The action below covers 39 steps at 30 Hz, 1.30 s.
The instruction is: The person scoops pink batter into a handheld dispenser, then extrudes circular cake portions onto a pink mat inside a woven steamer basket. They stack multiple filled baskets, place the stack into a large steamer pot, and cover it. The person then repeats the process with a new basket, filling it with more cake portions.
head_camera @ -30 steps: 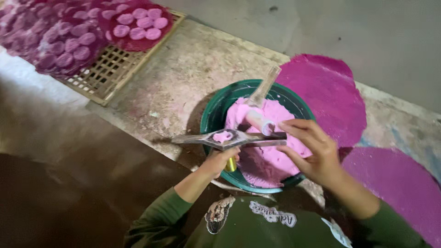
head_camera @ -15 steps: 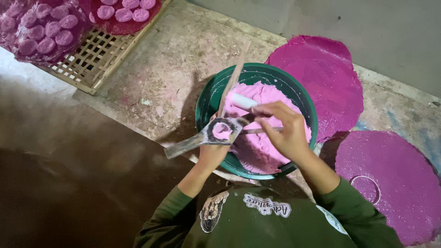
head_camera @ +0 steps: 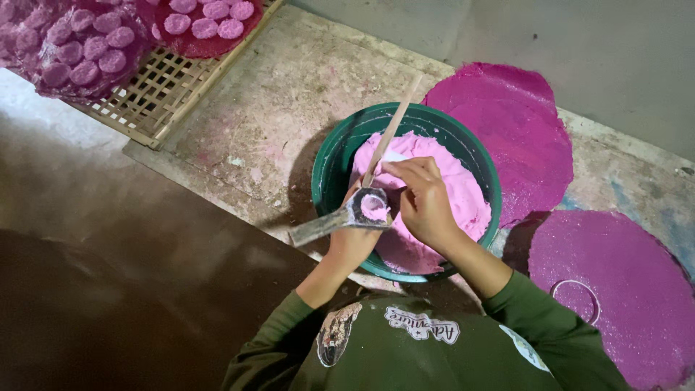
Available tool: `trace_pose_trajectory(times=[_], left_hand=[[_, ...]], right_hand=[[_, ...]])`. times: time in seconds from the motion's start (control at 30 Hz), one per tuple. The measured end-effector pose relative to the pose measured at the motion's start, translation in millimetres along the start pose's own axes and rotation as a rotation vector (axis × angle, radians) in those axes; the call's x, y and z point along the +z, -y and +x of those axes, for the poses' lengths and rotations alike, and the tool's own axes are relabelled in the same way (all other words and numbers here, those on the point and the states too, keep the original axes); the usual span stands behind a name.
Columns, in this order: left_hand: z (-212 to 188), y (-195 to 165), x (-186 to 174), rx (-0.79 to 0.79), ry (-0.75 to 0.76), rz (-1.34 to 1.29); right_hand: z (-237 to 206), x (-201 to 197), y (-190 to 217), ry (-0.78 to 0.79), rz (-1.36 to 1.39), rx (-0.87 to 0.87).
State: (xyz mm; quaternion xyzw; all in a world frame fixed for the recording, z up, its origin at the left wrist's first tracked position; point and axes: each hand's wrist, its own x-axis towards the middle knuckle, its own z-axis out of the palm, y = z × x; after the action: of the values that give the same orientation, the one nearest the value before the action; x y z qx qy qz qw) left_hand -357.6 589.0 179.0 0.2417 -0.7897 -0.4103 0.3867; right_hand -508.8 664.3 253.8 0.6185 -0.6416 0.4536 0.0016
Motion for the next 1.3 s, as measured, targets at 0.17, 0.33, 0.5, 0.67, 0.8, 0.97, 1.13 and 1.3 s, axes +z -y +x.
trace_pose_trajectory(times=[0.17, 0.33, 0.5, 0.67, 0.8, 0.97, 1.13, 1.3], left_hand=[[7.6, 10.3, 0.0, 0.164, -0.033, 0.249], [16.2, 9.9, -2.0, 0.026, 0.112, 0.420], [12.5, 12.5, 5.6, 0.132, 0.128, 0.516], [10.5, 24.1, 8.0, 0.124, 0.185, 0.402], [10.1, 29.9, 6.9, 0.109, 0.180, 0.391], [15.7, 24.4, 8.6, 0.222, 0.092, 0.387], [18.1, 18.7, 4.6, 0.145, 0.086, 0.318], [17.2, 43.7, -12.0, -0.018, -0.175, -0.287]], right_hand=[[-2.3, -12.9, -10.2, 0.041, 0.002, 0.022], [-12.8, -24.5, 8.7, 0.210, 0.121, 0.003], [-1.6, -37.4, 27.2, 0.291, 0.048, 0.067], [-5.7, -41.4, 21.5, 0.384, 0.103, -0.283], [-4.6, -50.1, 9.1, 0.385, -0.046, -0.309], [0.4, -55.6, 17.0, 0.355, 0.308, 0.057], [-7.6, -31.2, 18.1, 0.161, 0.038, -0.155], [-25.7, -47.5, -41.1, 0.286, -0.050, 0.161]])
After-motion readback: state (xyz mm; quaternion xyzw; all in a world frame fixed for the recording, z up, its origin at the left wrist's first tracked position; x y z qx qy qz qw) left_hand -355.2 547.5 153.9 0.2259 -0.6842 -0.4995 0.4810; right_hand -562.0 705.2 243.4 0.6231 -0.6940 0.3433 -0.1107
